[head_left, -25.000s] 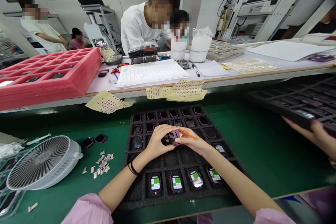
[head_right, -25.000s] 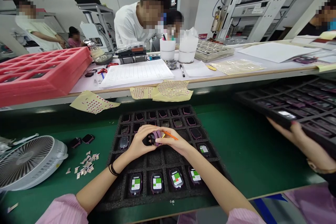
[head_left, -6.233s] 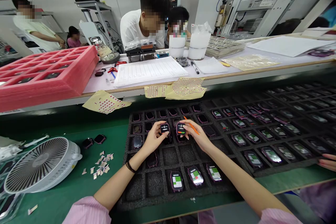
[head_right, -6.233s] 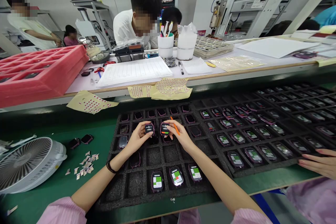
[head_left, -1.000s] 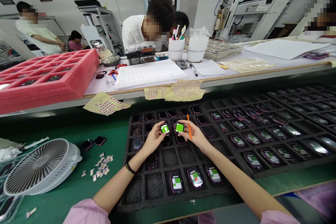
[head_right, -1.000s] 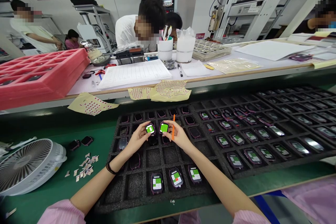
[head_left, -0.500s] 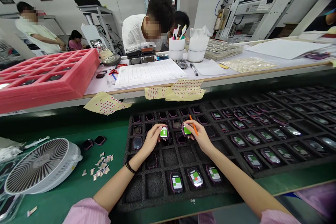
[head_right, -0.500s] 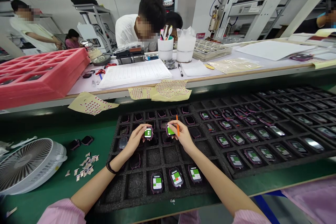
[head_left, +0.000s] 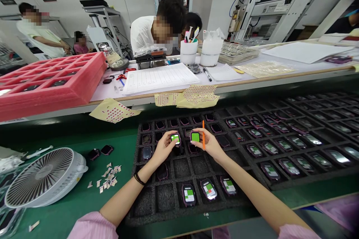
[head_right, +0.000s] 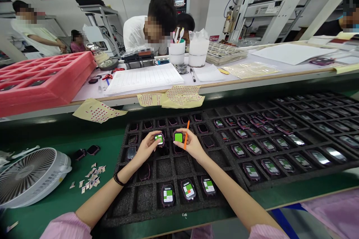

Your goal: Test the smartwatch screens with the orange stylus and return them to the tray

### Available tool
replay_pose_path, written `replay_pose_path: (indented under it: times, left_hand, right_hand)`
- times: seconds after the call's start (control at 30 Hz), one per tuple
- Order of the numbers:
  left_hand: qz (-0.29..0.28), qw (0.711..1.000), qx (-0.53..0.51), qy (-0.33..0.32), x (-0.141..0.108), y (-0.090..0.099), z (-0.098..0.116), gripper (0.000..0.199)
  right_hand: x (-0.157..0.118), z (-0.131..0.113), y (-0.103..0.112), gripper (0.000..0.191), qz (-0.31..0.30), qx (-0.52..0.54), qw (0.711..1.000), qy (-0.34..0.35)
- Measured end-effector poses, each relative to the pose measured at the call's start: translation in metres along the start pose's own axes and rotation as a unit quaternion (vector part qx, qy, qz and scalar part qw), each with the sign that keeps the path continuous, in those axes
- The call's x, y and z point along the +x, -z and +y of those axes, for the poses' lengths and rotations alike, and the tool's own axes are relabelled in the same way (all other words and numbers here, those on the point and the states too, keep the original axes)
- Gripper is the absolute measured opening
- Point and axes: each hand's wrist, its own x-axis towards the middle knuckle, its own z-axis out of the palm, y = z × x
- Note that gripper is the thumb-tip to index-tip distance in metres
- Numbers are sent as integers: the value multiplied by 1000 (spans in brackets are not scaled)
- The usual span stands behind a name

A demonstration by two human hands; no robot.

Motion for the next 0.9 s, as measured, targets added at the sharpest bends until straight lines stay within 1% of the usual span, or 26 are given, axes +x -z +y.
replay_pose_path:
  times: [0.1,0.23,0.37,0.6,0.73,0.9]
  left_hand:
    - [4,1000,18,11,-1,2,4,41]
    - [8,1000,20,9,-1,4,5,40]
    - [6,1000,14,13,-1,3,5,41]
    - [25,999,13,32,-3,1,10,39]
    - [15,999,-4,42,-4,1,11,41]
    - [13,999,6,35,-4,1,8,40]
  right_hand:
    - [-2,-3,0,42,-7,8,1000,-13]
    - [-3,-9,0,37,-12,22,999,-41]
    - [-3,-9,0,37,-6,30,999,-37]
    - [-2,-7,0,34,-6,27,999,-36]
    - [-2,-5,1,34,-8,31,999,-34]
    - [-3,-3,1,33,-10,34,999,-34]
